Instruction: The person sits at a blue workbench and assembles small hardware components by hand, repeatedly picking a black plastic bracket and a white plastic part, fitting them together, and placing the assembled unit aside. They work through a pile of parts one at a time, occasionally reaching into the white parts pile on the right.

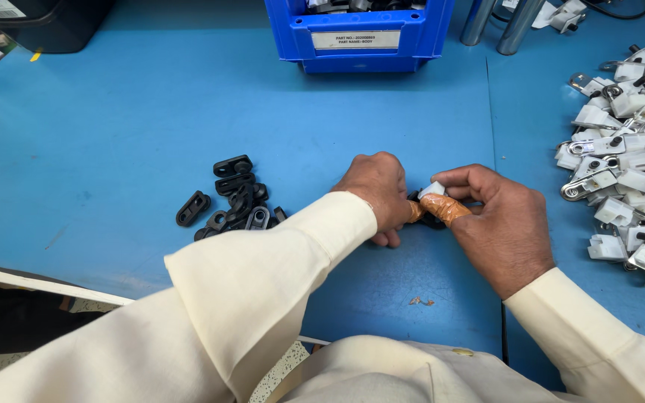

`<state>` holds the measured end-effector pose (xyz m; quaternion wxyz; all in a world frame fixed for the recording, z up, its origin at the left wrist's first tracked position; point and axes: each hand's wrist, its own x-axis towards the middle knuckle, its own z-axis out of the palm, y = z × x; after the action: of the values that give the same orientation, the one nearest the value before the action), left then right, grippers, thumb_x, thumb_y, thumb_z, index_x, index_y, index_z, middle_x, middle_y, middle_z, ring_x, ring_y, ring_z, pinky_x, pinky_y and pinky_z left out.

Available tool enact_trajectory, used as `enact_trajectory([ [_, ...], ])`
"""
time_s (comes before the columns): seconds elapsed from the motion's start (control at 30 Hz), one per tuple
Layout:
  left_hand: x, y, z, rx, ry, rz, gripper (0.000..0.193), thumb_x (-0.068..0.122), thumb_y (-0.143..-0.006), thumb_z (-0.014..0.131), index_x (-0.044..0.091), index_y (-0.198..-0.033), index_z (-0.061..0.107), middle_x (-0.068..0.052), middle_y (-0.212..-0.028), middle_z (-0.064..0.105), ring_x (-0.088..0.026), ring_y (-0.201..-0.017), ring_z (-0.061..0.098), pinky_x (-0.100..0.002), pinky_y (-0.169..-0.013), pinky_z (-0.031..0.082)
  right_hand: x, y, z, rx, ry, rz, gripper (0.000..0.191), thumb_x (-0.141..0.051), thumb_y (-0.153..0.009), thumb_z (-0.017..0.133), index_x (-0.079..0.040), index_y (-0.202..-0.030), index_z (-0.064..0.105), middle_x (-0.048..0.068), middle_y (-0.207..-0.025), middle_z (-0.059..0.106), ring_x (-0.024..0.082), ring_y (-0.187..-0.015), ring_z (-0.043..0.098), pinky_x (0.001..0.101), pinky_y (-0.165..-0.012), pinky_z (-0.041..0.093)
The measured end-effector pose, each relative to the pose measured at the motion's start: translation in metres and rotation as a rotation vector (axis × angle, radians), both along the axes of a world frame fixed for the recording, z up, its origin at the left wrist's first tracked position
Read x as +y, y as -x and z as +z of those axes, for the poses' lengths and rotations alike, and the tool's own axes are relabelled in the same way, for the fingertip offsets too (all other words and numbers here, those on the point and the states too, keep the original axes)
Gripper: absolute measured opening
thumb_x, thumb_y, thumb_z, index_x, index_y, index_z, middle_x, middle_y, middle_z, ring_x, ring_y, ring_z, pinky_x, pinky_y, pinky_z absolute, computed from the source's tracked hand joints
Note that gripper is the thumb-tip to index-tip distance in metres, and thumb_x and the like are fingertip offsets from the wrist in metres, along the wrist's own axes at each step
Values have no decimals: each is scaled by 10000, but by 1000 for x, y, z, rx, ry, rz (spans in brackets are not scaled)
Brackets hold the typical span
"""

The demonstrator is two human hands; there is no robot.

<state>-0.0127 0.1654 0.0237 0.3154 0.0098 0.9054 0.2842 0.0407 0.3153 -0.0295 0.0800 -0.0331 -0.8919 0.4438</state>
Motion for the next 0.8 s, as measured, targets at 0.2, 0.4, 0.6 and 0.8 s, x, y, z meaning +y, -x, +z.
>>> enact_trajectory([
  [0.2,-5,4,1,-73,-148,60,157,103,-963,616,-27,-996,699,-151,-849,787,-205,-645,787,-281,-514,650,-8,1,-10,55,25,-89,216,-106,-843,812,-91,-1056,778,66,-895,794,127,-773,760,265,-685,599],
  [0.4,-3,5,-11,-147,-231,270,239,100,-1005,507,27,-1158,676,-154,-838,771,-233,-605,764,-293,-449,610,-9,-3,-18,273,-99,20,231,-16,-838,784,-54,-1065,759,117,-944,769,190,-768,755,315,-679,595],
  [0.6,-4,6,-8,-115,-183,259,201,163,-1017,551,64,-1067,719,-96,-801,764,-170,-576,740,-260,-458,583,2,2,-7,385,-277,294,390,115,-703,656,-38,-1047,756,119,-914,772,276,-865,746,374,-755,594],
  [0.8,7,0,7,80,239,-51,144,202,-1007,575,178,-1051,710,-47,-824,787,-156,-700,751,-359,-749,624,4,13,9,184,-296,318,215,-104,-812,803,-49,-1016,765,151,-944,768,285,-810,757,392,-712,595],
])
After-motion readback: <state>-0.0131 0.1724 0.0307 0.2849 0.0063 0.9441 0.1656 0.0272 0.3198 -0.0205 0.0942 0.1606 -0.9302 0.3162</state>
